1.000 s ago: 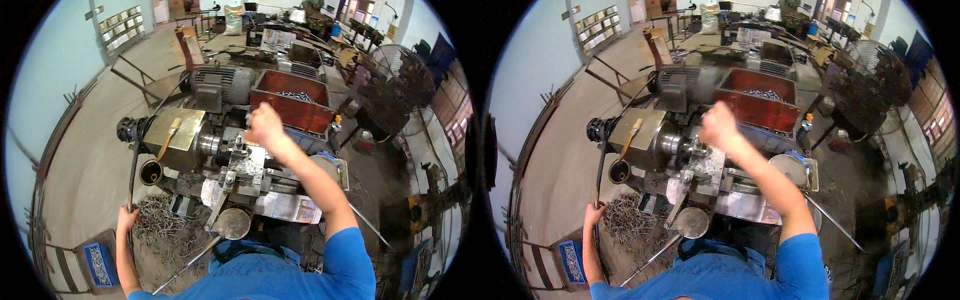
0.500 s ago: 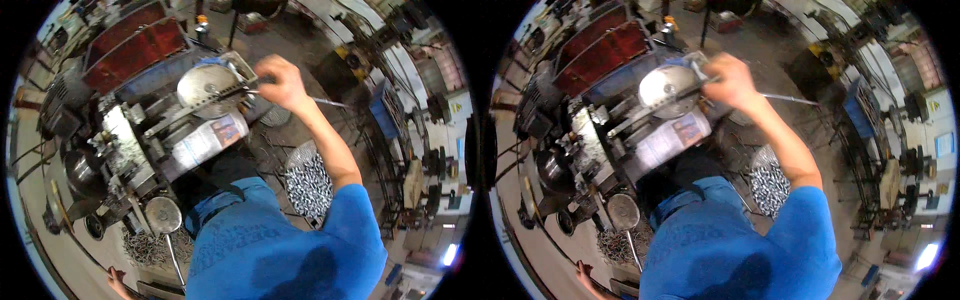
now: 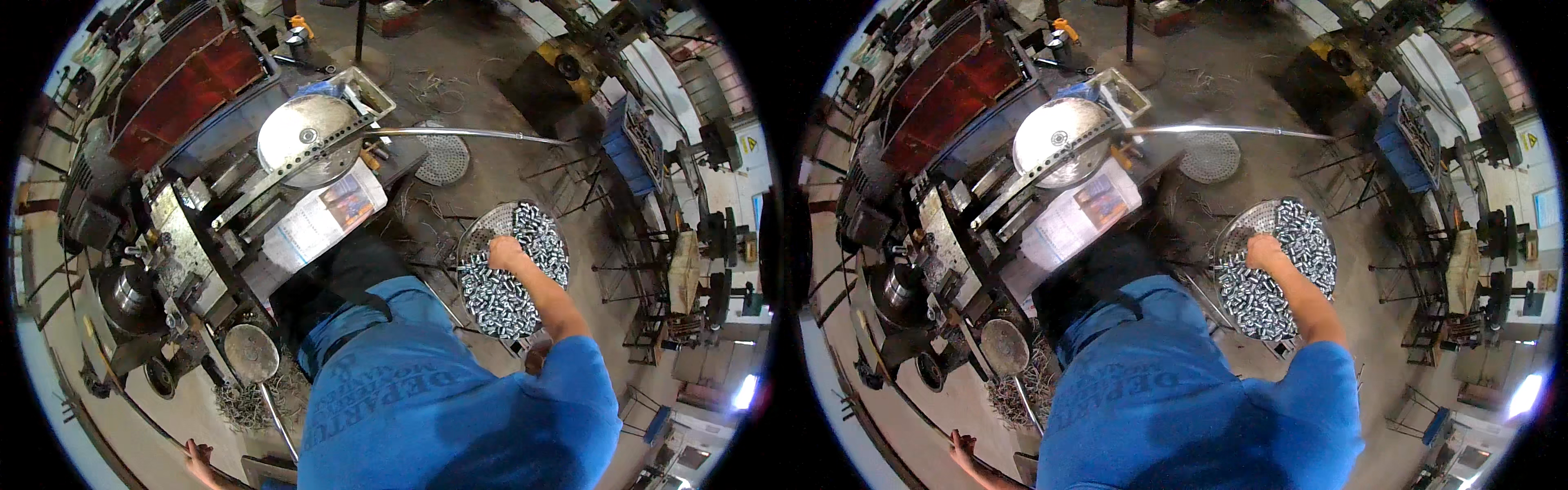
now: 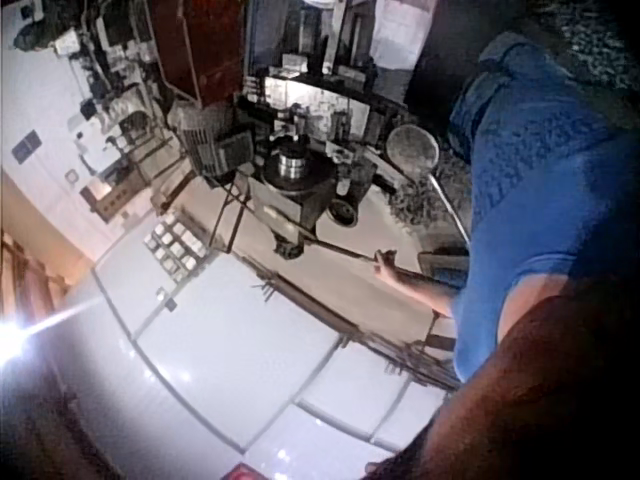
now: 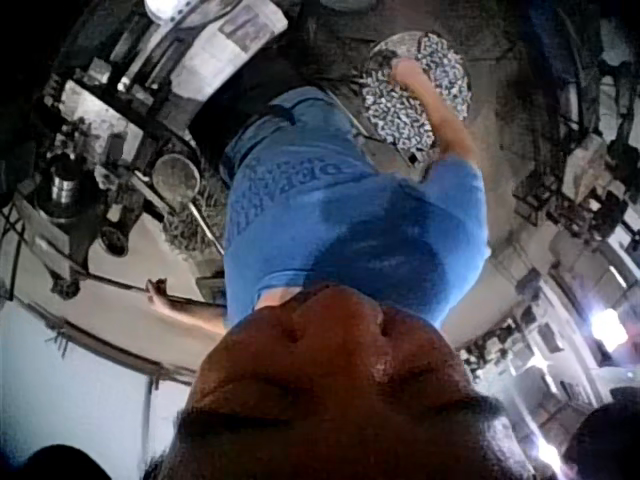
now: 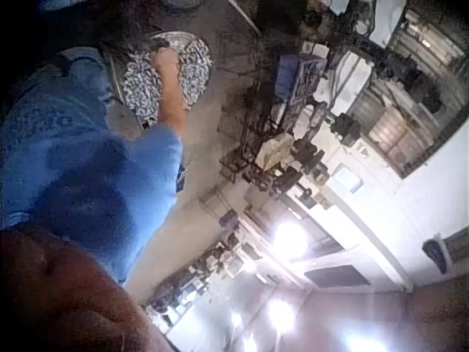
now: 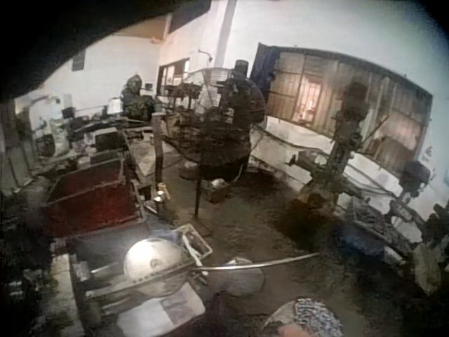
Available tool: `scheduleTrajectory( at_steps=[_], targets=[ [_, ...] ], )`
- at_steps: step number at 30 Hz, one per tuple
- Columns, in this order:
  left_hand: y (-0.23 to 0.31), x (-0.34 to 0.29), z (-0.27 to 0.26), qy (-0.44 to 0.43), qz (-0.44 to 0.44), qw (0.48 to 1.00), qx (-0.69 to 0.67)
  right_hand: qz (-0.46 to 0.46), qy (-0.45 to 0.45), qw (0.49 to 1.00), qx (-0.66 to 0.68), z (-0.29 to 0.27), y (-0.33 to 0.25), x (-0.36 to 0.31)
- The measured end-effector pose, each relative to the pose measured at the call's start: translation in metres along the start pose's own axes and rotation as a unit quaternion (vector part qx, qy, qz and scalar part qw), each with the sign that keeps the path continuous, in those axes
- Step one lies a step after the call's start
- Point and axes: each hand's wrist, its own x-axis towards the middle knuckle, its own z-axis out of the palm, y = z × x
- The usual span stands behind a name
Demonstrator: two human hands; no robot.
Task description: The person operates a manual lathe to machine small metal components. They mount a metal workpiece into the chuck, use levers to control the machine's movement, and then remove the finished piece and place it into a bin with other parts.
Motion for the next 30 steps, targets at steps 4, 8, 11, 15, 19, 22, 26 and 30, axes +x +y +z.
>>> scheduleTrajectory(
  at_steps=[4,8,11,15,19,22,26,30],
  targets=[
    [0.018,0.019,0.008,-0.027,0.019,0.999,-0.004,0.004,-0.028,1.000,0.010,-0.009,-0.002,-0.011],
    [0.020,-0.001,0.000,0.020,0.112,0.955,0.273,0.034,0.094,0.977,0.188,-0.044,-0.002,-0.010],
    [0.049,-0.032,-0.004,0.108,0.274,0.740,0.604,-0.097,0.236,0.900,0.354,-0.106,-0.031,-0.024],
    [0.169,-0.063,0.096,-0.060,0.226,0.970,0.063,-0.393,0.296,0.742,0.456,-0.205,-0.119,-0.057],
    [0.233,-0.109,0.224,-0.235,0.243,0.938,-0.073,-0.606,0.267,0.609,0.436,-0.268,-0.236,-0.069],
    [0.250,-0.137,0.278,-0.462,0.194,0.851,-0.154,-0.697,0.234,0.547,0.400,-0.296,-0.298,-0.092],
    [0.242,-0.151,0.296,-0.542,0.115,0.777,-0.298,-0.726,0.269,0.523,0.356,-0.304,-0.332,-0.100],
    [0.233,-0.144,0.288,-0.445,0.170,0.843,-0.251,-0.700,0.341,0.555,0.291,-0.305,-0.347,-0.124]
  ],
)
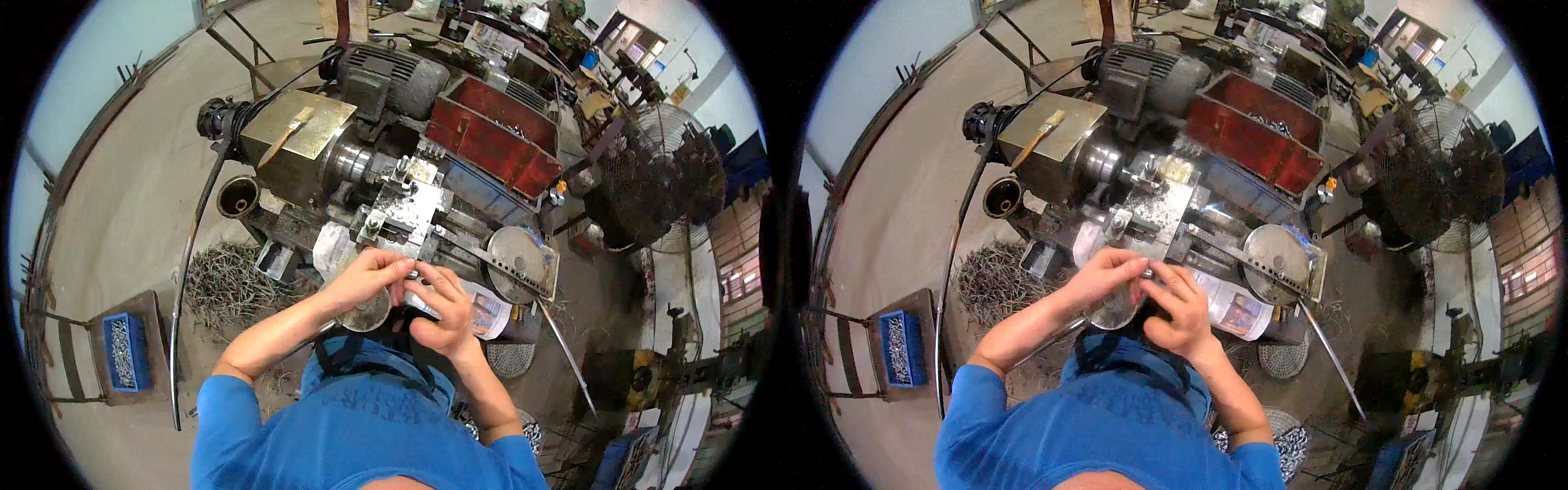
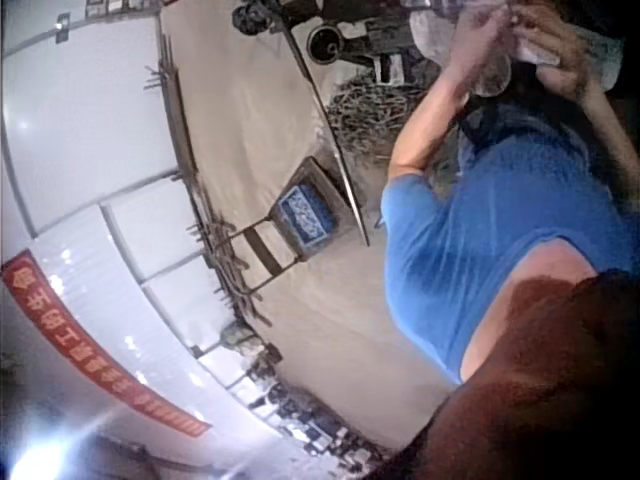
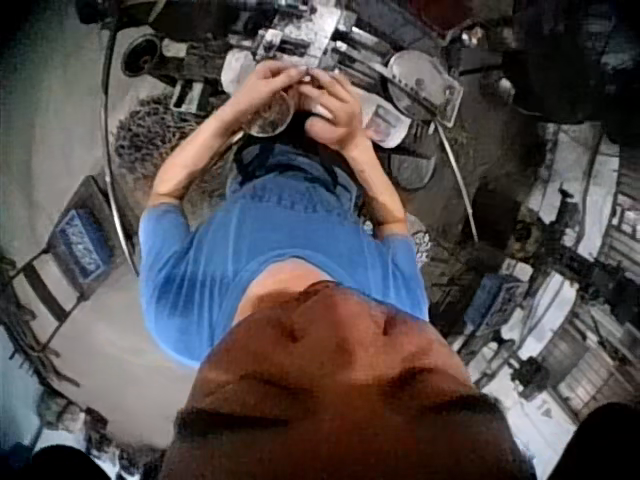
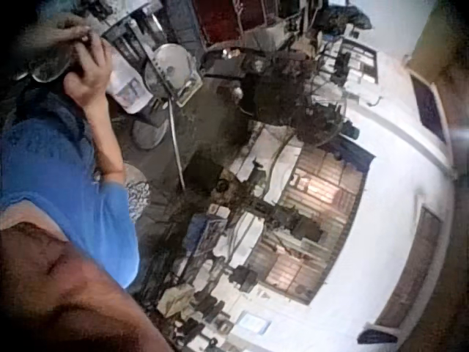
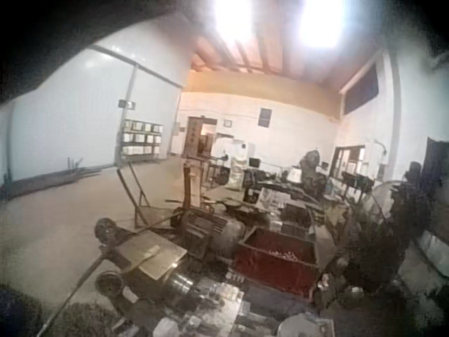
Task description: The person operates a manual lathe to machine small metal components. They mount a metal workpiece into the chuck, use levers to control the machine's movement, and then remove the finished piece and place it into a bin with other parts.
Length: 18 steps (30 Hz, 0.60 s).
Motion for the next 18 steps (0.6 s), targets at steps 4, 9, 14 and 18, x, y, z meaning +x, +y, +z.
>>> scheduleTrajectory(
  at_steps=[4,9,14,18],
  targets=[
    [0.013,-0.001,-0.007,0.037,0.069,0.950,0.302,-0.020,-0.026,0.998,-0.044,0.007,0.000,0.010],
    [0.021,0.000,-0.019,0.069,0.092,0.924,0.363,-0.035,-0.080,0.995,-0.057,0.007,-0.004,0.033],
    [0.042,-0.006,-0.051,0.061,0.085,0.931,0.349,-0.076,-0.169,0.982,-0.039,0.011,0.005,0.068],
    [0.070,-0.035,-0.100,0.167,0.040,0.947,0.270,-0.085,-0.176,0.973,-0.120,0.026,0.035,0.116]
  ],
)
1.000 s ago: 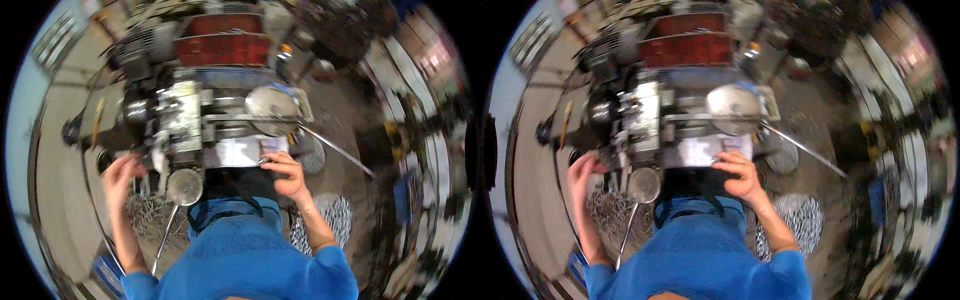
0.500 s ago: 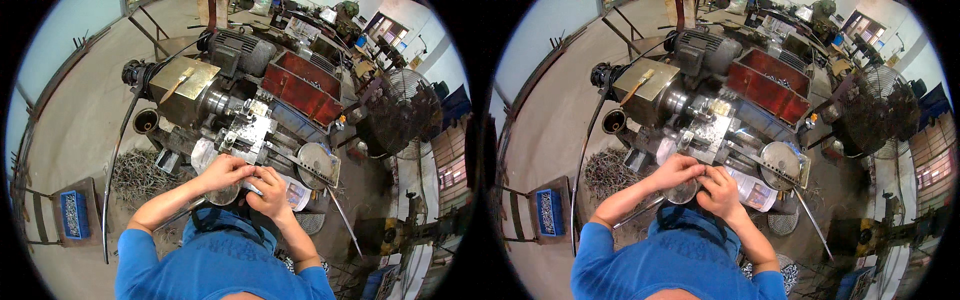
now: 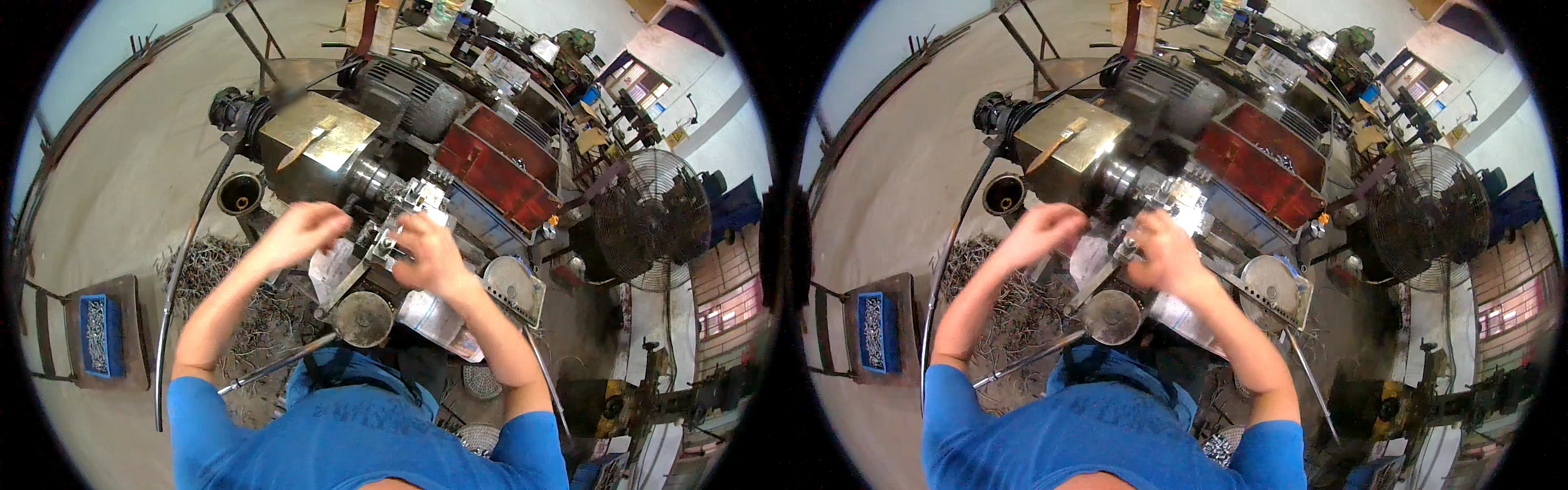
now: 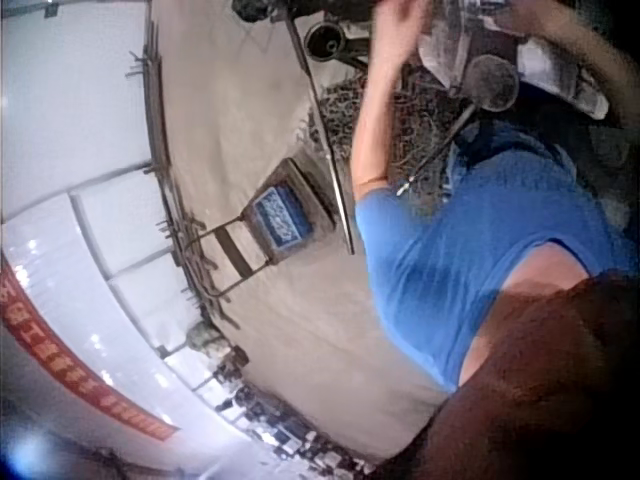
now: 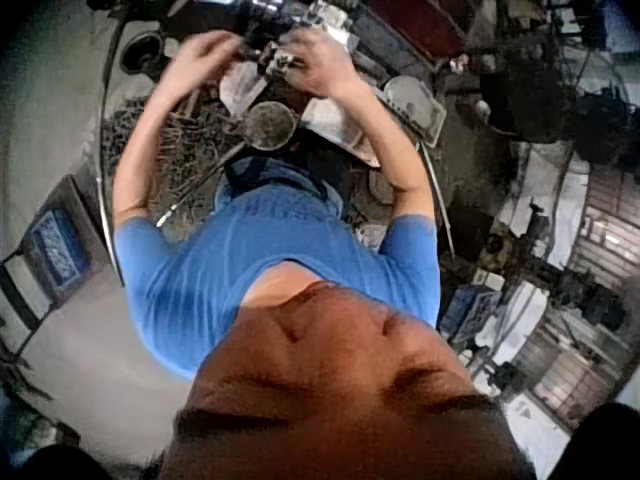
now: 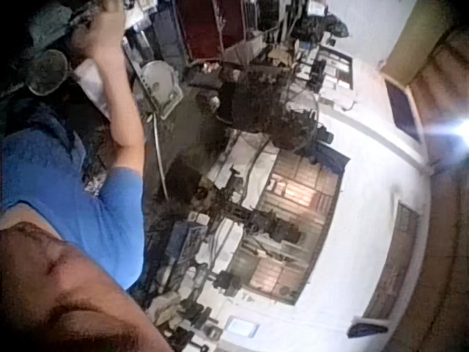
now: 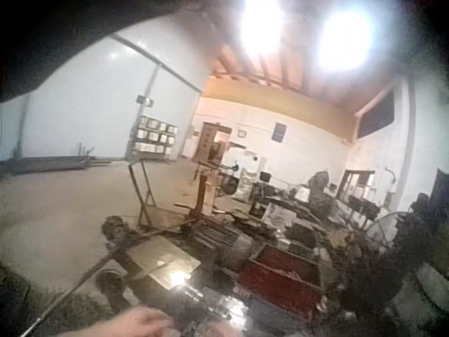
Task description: The person operates a manual lathe to machine small metal components. They mount a metal workpiece into the chuck, use levers to control the machine's movement, and then remove the finished piece and place it into a bin with other parts.
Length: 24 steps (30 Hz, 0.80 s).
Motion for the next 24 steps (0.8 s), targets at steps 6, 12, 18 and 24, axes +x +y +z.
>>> scheduleTrajectory(
  at_steps=[6,12,18,24],
  targets=[
    [-0.045,-0.075,-0.121,0.222,-0.075,0.958,0.165,0.050,-0.126,0.975,-0.178,0.065,0.081,0.061],
    [-0.107,-0.181,-0.174,0.336,-0.201,0.887,0.245,0.046,-0.113,0.979,-0.165,0.084,0.092,0.064],
    [-0.137,-0.208,-0.140,0.320,-0.247,0.879,0.253,0.039,-0.089,0.989,-0.112,0.078,0.087,0.068],
    [-0.126,-0.186,-0.123,0.315,-0.242,0.858,0.325,0.170,-0.124,0.978,-0.012,0.075,0.083,0.083]
  ],
)
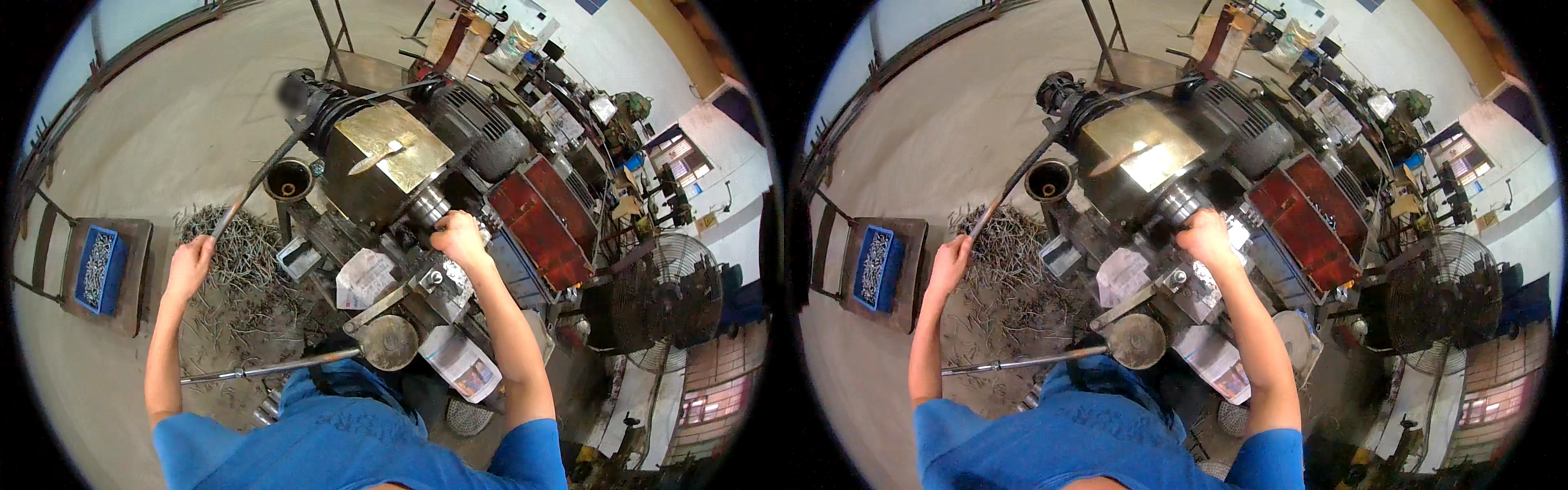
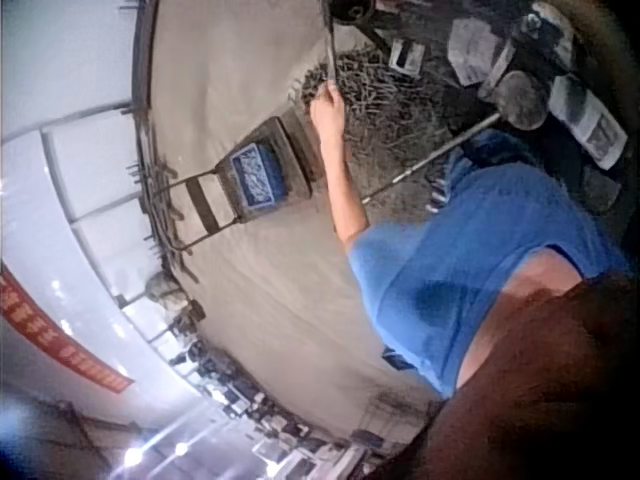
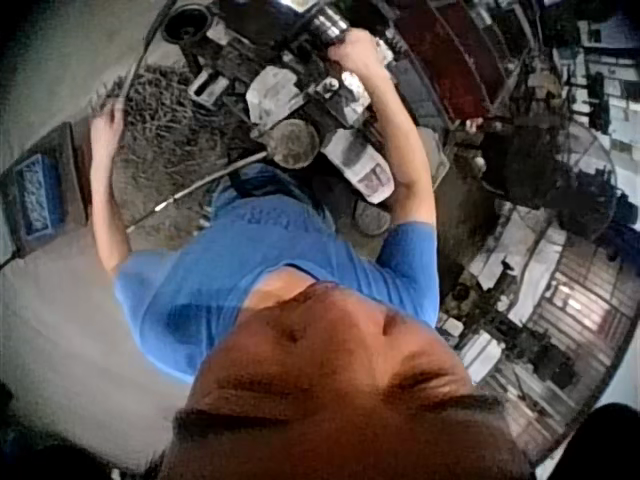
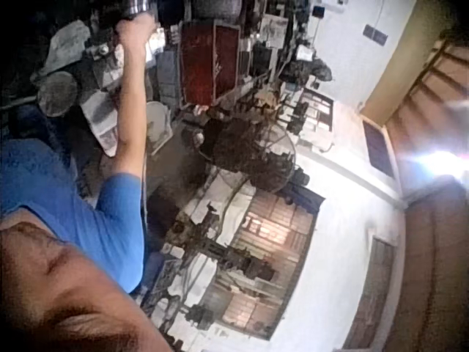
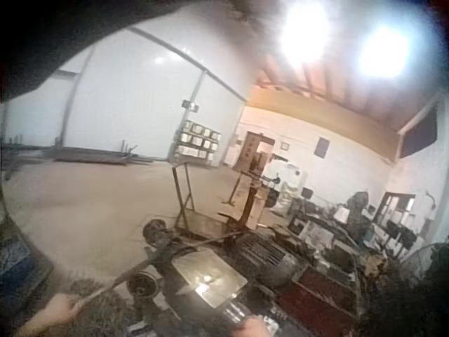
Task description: The person operates a manual lathe to machine small metal components. They mount a metal workpiece into the chuck, use levers to control the machine's movement, and then remove the finished piece and place it into a bin with other parts.
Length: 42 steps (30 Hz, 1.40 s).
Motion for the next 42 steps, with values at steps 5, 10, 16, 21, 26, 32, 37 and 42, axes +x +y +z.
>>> scheduleTrajectory(
  at_steps=[5,10,16,21,26,32,37,42],
  targets=[
    [-0.013,0.007,0.007,0.018,0.055,0.973,0.222,0.059,-0.013,0.998,0.005,0.001,-0.004,0.006],
    [-0.118,0.102,-0.047,0.095,0.124,0.927,0.341,0.101,-0.012,0.994,0.051,-0.006,-0.012,0.003],
    [-0.123,0.158,-0.051,0.077,0.119,0.902,0.408,0.051,0.033,0.997,-0.046,0.003,0.006,-0.002],
    [-0.109,0.150,-0.010,0.206,0.180,0.950,0.151,-0.127,0.166,0.978,-0.008,-0.023,-0.013,-0.036],
    [-0.065,0.118,0.161,-0.075,0.003,0.996,-0.039,-0.056,0.198,0.978,0.040,-0.056,0.023,-0.133],
    [-0.028,0.086,0.244,-0.145,0.284,0.904,0.285,0.171,0.173,0.970,0.011,-0.066,0.083,-0.287],
    [0.000,0.121,0.221,-0.240,0.274,0.847,0.387,0.398,0.191,0.896,-0.054,-0.040,0.135,-0.406],
    [-0.010,0.096,0.201,-0.198,0.144,0.936,0.253,0.607,0.075,0.764,-0.207,0.033,0.216,-0.617]
  ],
)
